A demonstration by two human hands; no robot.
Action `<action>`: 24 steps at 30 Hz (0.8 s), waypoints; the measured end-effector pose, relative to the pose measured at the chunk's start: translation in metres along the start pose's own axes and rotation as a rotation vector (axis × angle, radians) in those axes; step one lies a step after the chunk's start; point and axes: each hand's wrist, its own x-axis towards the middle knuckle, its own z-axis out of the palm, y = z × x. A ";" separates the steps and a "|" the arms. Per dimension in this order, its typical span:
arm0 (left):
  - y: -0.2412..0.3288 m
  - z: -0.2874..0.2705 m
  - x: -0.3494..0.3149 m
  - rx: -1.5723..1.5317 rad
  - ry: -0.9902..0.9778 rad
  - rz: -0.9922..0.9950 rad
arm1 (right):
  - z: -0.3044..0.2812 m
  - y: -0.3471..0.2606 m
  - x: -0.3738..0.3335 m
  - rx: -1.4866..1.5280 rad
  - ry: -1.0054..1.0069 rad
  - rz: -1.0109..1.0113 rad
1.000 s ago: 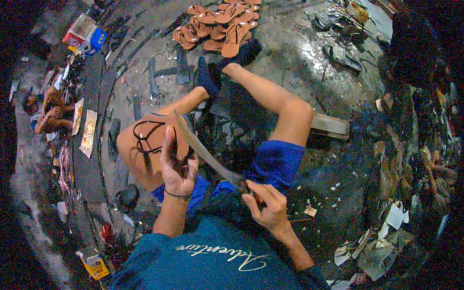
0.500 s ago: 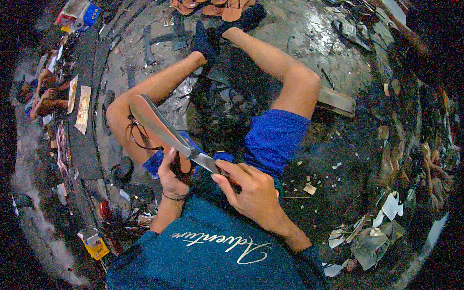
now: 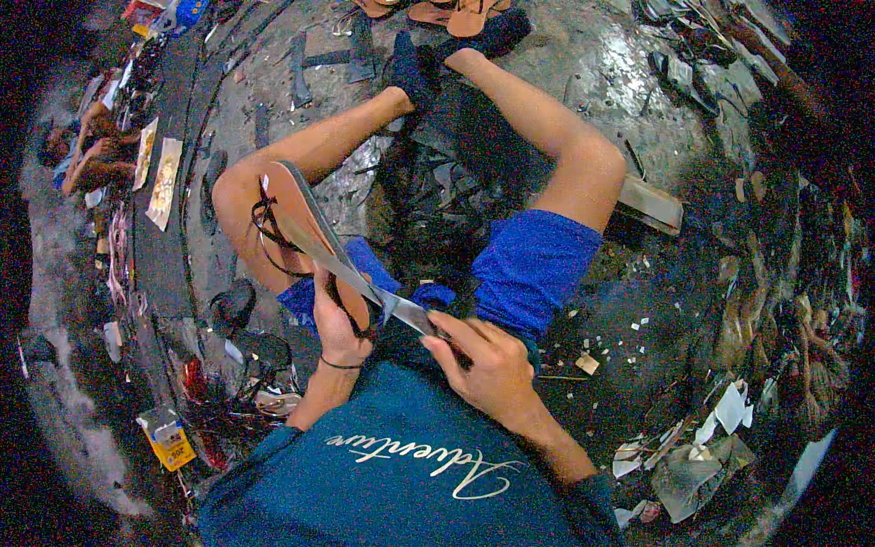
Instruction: The person sits on the floor and uses a knife to trim and shape the soles of multiple flip-flops. They handle each sandal one at a time, cutting along the edges and occasionally adjusting the straps before placing the finished items in a pile.
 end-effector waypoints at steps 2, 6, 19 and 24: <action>0.002 0.002 -0.001 0.053 0.008 0.029 | 0.016 -0.004 0.023 0.095 0.036 -0.046; 0.005 0.004 -0.003 -0.010 0.053 0.050 | 0.014 -0.012 0.032 0.109 -0.005 -0.047; 0.008 -0.013 -0.001 -0.090 -0.155 -0.060 | 0.060 0.003 0.091 0.041 0.225 -0.218; 0.011 -0.011 0.000 -0.088 0.004 -0.084 | 0.072 -0.011 0.121 0.058 0.216 -0.245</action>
